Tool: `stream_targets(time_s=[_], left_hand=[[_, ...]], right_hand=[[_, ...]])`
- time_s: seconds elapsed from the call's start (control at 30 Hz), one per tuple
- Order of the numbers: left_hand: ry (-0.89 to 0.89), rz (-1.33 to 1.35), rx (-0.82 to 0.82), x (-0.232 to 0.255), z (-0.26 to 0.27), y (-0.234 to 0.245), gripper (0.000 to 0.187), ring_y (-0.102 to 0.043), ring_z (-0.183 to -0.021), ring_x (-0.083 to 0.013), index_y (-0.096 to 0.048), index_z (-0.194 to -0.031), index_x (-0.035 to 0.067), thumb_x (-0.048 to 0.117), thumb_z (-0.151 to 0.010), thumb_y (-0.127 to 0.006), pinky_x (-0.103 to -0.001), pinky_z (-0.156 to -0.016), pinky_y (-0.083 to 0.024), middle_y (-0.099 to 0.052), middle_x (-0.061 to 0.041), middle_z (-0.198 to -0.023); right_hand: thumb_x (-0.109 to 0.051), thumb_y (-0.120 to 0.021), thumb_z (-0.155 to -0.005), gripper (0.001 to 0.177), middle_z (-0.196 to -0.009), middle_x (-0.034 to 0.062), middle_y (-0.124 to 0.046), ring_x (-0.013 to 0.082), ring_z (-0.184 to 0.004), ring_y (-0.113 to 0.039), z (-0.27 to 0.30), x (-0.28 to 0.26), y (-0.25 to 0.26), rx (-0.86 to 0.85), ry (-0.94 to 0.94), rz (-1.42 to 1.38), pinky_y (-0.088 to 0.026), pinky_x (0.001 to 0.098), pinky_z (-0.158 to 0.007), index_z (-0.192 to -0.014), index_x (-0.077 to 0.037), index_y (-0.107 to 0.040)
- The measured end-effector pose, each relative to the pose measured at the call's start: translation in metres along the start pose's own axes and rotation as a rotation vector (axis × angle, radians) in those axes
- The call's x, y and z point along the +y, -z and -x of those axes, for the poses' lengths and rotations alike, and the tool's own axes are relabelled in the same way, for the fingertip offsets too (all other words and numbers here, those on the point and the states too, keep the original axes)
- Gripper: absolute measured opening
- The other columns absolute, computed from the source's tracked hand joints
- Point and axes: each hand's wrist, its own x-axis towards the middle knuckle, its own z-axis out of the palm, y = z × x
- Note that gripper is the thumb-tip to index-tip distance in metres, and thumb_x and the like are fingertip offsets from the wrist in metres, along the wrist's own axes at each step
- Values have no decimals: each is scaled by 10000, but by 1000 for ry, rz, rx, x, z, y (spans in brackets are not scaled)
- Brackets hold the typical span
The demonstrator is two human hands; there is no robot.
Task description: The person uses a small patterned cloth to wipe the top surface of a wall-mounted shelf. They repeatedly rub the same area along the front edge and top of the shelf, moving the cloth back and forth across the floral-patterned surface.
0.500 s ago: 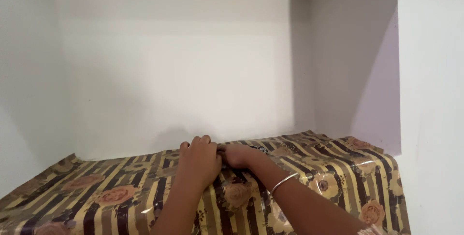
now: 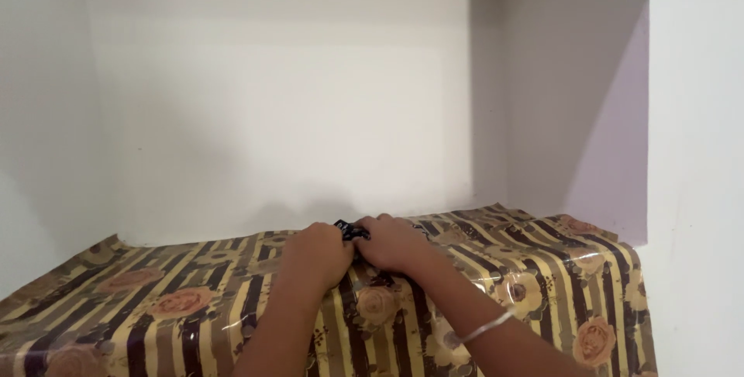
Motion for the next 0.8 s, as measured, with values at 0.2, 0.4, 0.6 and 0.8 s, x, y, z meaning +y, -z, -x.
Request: stream_targets(time_s=[0.2, 0.4, 0.6, 0.8], left_hand=[[24, -81, -148, 0, -21, 2, 405, -731, -1032, -298, -753, -1104, 47, 372, -1003, -534, -440, -916, -601, -743, -146, -1115], [118, -10, -299, -1, -7, -4, 481, -652, -1222, -317, -711, -1278, 96, 367, -1017, -411, -471, -1074, -514, -672, -159, -1328], [142, 20, -192, -5, 44, 23, 514, -661, -1172, -322, -704, -1227, 87, 438, -1039, -380, -488, -1034, -516, -685, -159, -1263], [104, 107, 20, -20, 83, 37, 551, -739, -862, -297, -728, -877, 42, 443, -1049, -391, -469, -845, -577, -708, -128, -867]], right_hand=[[-398, -472, -1017, 429, -1215, 138, -713, 333, -1157, -654, -3, 5, -9, 33, 12, 0, -494, 476, -1040, -1301, -133, -655], [-352, -467, -1016, 405, -1081, 133, -749, 313, -998, -705, 0, 2, -8, 77, 77, -10, -541, 464, -945, -1303, -148, -668], [-338, -512, -963, 383, -781, 115, -765, 266, -712, -725, 21, -11, 9, 108, 139, -81, -585, 422, -776, -1250, -193, -719], [-411, -552, -926, 383, -784, 93, -789, 236, -667, -730, 35, -23, 23, 203, 308, -130, -585, 389, -713, -1093, -171, -800]])
